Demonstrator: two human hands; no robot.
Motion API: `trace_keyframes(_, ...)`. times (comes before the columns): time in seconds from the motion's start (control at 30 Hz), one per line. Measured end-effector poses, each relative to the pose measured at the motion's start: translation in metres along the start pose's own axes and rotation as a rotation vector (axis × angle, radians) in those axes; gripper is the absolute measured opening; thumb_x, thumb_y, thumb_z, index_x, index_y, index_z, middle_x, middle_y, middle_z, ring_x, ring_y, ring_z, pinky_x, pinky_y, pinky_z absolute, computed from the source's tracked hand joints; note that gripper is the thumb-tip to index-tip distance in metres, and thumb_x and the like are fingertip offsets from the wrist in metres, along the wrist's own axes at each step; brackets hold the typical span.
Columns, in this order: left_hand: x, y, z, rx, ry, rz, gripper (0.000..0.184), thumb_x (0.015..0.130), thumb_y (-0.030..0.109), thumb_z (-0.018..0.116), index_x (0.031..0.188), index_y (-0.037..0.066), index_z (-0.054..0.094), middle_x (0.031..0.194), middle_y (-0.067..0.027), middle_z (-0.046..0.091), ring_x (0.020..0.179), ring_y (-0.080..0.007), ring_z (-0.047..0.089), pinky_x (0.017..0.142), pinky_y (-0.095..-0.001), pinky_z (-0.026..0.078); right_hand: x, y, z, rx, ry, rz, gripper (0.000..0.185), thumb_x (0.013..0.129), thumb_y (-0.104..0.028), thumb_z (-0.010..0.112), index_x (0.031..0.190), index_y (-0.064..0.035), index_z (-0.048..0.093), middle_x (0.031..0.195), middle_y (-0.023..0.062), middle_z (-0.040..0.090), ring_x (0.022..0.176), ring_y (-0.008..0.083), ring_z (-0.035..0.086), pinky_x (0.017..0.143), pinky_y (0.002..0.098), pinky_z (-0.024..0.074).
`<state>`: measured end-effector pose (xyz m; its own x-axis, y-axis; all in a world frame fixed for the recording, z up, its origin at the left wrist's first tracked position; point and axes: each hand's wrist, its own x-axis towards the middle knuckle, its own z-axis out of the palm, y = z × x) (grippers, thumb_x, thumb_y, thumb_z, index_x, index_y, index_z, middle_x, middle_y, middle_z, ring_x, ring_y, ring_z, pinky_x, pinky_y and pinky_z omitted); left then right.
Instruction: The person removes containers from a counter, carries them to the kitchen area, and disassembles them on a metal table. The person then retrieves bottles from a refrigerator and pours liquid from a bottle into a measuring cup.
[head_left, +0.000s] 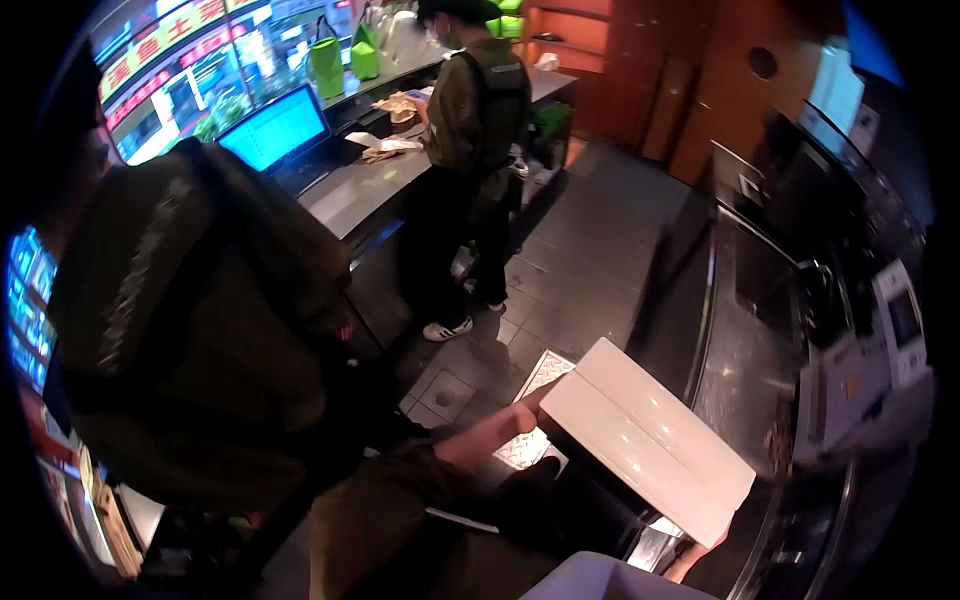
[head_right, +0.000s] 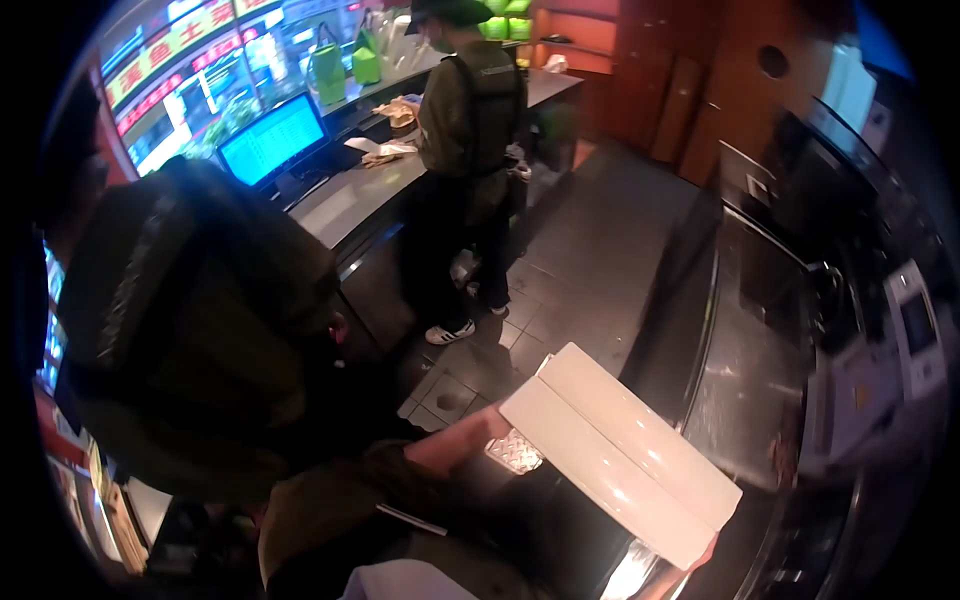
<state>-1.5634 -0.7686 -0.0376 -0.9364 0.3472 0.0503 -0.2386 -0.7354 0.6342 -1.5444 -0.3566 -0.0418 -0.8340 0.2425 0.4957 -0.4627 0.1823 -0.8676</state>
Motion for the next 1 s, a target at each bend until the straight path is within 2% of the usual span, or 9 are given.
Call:
trace_keyframes(0.07,0.05,0.03,-0.001,0.184,0.48,-0.056,0.045,0.09,0.037,0.04,0.125,0.008,0.04,0.083,0.0017,0.058,0.052,-0.0005,0.05,0.04,-0.0147,0.037,0.055,0.034,0.033,-0.029,-0.049,-0.002,0.053,0.081,-0.037,0.049,0.11,0.0069,0.051,0.107,0.0149,0.056,0.094,0.0218,0.054,0.079,0.0351,0.0442)
trace_keyframes(0.17,0.11,0.091,-0.031,0.285,0.254,-0.029,0.042,0.092,0.034,0.035,0.126,0.01,0.039,0.078,0.0022,0.057,0.044,-0.0008,0.045,0.035,-0.0136,0.033,0.132,0.097,0.074,-0.071,-0.157,0.192,0.053,0.082,-0.036,0.049,0.112,0.0069,0.049,0.109,0.015,0.055,0.095,0.0223,0.054,0.081,0.0347,0.0443)
trace_keyframes(0.3,0.201,0.192,-0.06,0.106,0.026,0.032,0.044,0.093,0.038,0.029,0.128,0.012,0.038,0.088,-0.0004,0.06,0.051,-0.0034,0.052,0.04,-0.0156,0.04,0.254,0.132,0.204,0.25,-0.046,0.134,0.048,0.082,-0.036,0.048,0.105,0.0058,0.054,0.098,0.0121,0.059,0.088,0.02,0.055,0.076,0.0303,0.0447)
trace_keyframes(0.43,0.329,0.206,-0.176,0.331,0.495,0.229,0.051,0.093,0.043,0.026,0.131,0.011,0.035,0.118,-0.0051,0.052,0.094,-0.0111,0.056,0.078,-0.0273,0.047,0.368,0.202,0.307,0.176,-0.179,0.114,0.046,0.082,-0.035,0.048,0.103,0.0055,0.055,0.095,0.0109,0.058,0.085,0.0189,0.055,0.074,0.0296,0.0446)
trace_keyframes(0.5,0.369,0.264,-0.172,0.322,0.478,0.055,0.055,0.093,0.045,0.025,0.131,0.007,0.034,0.131,-0.0062,0.04,0.118,-0.0153,0.04,0.1,-0.0315,0.03,0.414,0.222,0.352,0.161,-0.176,0.121,0.045,0.082,-0.035,0.048,0.102,0.0054,0.055,0.094,0.0102,0.058,0.084,0.0184,0.055,0.073,0.0293,0.0446)
trace_keyframes(0.6,0.469,0.33,-0.208,0.219,0.324,0.04,0.052,0.093,0.041,0.026,0.125,0.004,0.043,0.12,-0.0062,0.051,0.107,-0.0164,0.05,0.092,-0.0303,0.039,0.475,0.239,0.41,0.137,-0.1,0.103,0.044,0.082,-0.035,0.048,0.1,0.0052,0.055,0.092,0.0093,0.058,0.081,0.0176,0.055,0.072,0.0288,0.0445)
trace_keyframes(0.7,0.556,0.405,-0.195,0.195,0.529,-0.174,0.048,0.092,0.039,0.031,0.124,0.005,0.043,0.119,-0.0073,0.052,0.107,-0.0167,0.051,0.09,-0.0296,0.041,0.543,0.255,0.454,0.108,-0.026,0.11,0.043,0.082,-0.034,0.048,0.099,0.005,0.056,0.089,0.0084,0.058,0.079,0.0168,0.055,0.071,0.0283,0.0444)
trace_keyframes(0.87,0.693,0.444,-0.304,0.313,0.595,-0.174,0.047,0.092,0.037,0.034,0.125,0.005,0.042,0.12,-0.0076,0.051,0.108,-0.0173,0.05,0.09,-0.0305,0.041,0.644,0.297,0.532,0.06,0.071,0.12,0.041,0.083,-0.033,0.048,0.097,0.0046,0.056,0.086,0.0069,0.058,0.076,0.0155,0.055,0.068,0.0275,0.0444)
trace_keyframes(1.0,0.822,0.481,-0.385,0.33,0.58,-0.154,0.045,0.091,0.035,0.039,0.125,0.005,0.04,0.121,-0.008,0.05,0.109,-0.0179,0.049,0.09,-0.0314,0.041,0.76,0.344,0.612,-0.107,0.057,0.156,0.042,0.082,-0.028,0.05,0.105,0.006,0.054,0.1,0.011,0.059,0.093,0.0153,0.053,0.083,0.0273,0.0405)
